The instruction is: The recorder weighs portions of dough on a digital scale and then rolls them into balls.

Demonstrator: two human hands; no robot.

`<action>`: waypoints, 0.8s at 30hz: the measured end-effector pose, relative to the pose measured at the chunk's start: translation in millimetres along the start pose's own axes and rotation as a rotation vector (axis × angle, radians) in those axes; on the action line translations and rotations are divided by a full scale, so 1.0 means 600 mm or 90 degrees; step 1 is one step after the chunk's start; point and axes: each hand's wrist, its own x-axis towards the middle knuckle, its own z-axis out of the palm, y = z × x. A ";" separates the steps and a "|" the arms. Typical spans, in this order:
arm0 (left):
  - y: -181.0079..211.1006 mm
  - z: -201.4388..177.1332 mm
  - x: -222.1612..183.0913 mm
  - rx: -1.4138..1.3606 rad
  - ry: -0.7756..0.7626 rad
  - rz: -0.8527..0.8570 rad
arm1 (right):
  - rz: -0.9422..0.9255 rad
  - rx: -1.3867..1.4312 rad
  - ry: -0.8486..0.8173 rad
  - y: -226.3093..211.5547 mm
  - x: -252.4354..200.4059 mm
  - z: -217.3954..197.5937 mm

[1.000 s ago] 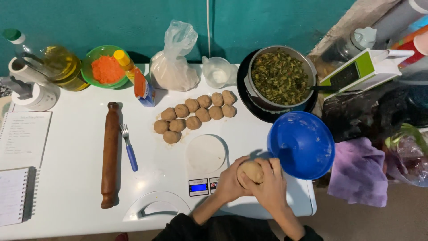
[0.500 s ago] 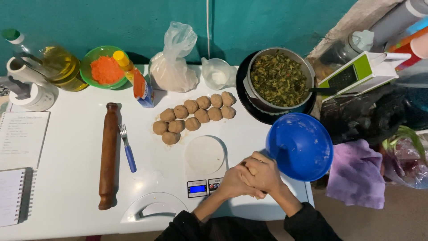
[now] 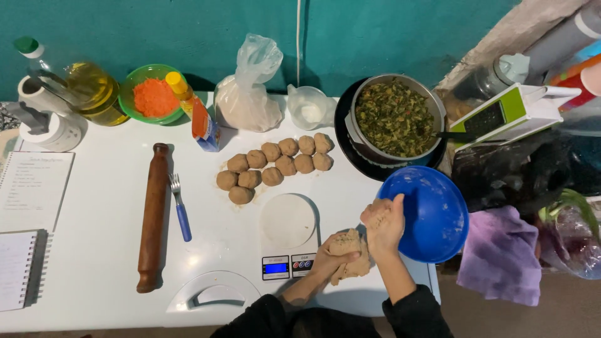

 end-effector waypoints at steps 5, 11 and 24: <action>0.047 0.021 0.001 0.212 -0.118 0.158 | 0.031 0.024 0.028 -0.018 -0.007 0.079; 0.121 0.013 -0.027 0.720 -0.003 0.303 | 0.152 -0.117 0.081 0.059 0.019 0.044; 0.095 -0.224 -0.076 0.487 0.472 0.236 | 0.461 -0.437 -0.005 0.178 0.032 -0.009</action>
